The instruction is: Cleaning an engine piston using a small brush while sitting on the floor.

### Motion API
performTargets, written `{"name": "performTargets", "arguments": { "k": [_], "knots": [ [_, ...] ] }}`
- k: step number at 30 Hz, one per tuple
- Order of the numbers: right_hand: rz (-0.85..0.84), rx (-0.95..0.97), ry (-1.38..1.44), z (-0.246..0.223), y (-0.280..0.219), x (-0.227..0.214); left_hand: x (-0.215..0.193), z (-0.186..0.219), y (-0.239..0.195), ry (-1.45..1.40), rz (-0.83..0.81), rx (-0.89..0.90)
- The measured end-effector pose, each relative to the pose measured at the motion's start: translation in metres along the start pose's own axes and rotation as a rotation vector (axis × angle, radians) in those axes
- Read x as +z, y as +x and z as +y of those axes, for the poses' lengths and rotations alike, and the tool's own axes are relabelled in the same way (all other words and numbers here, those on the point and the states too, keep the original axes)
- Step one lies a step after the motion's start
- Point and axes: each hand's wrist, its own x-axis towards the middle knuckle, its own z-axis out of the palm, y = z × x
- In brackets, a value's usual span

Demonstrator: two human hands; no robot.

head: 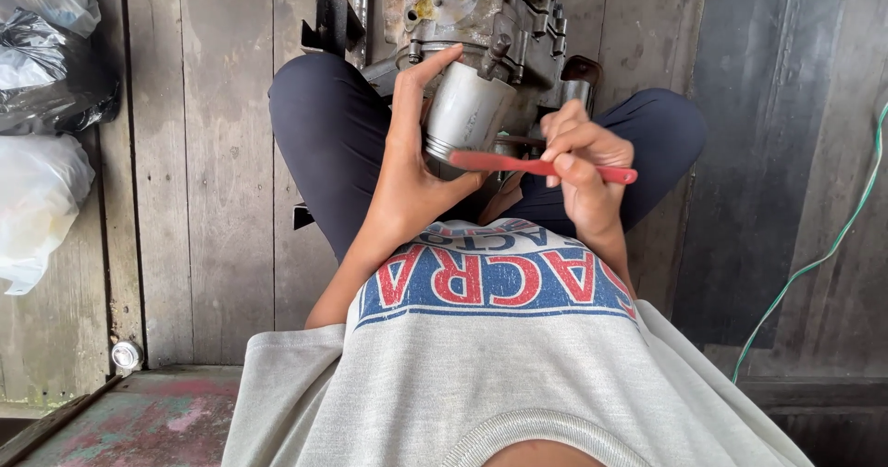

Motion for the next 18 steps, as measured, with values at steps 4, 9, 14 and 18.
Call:
{"name": "performTargets", "arguments": {
  "k": [4,9,14,18],
  "knots": [
    [0.080,-0.104,-0.119,-0.008,0.007,-0.017,0.002,-0.002,-0.004,0.078,0.010,0.000],
    [0.046,-0.072,-0.088,-0.012,0.002,-0.011,0.004,0.004,-0.006,0.078,-0.030,-0.005],
    [0.033,-0.044,-0.065,-0.008,0.000,-0.015,0.003,0.002,-0.009,0.057,-0.023,-0.002],
    [0.136,-0.132,-0.196,-0.017,0.012,-0.022,0.002,0.000,-0.010,0.064,-0.015,-0.016]
  ]
}}
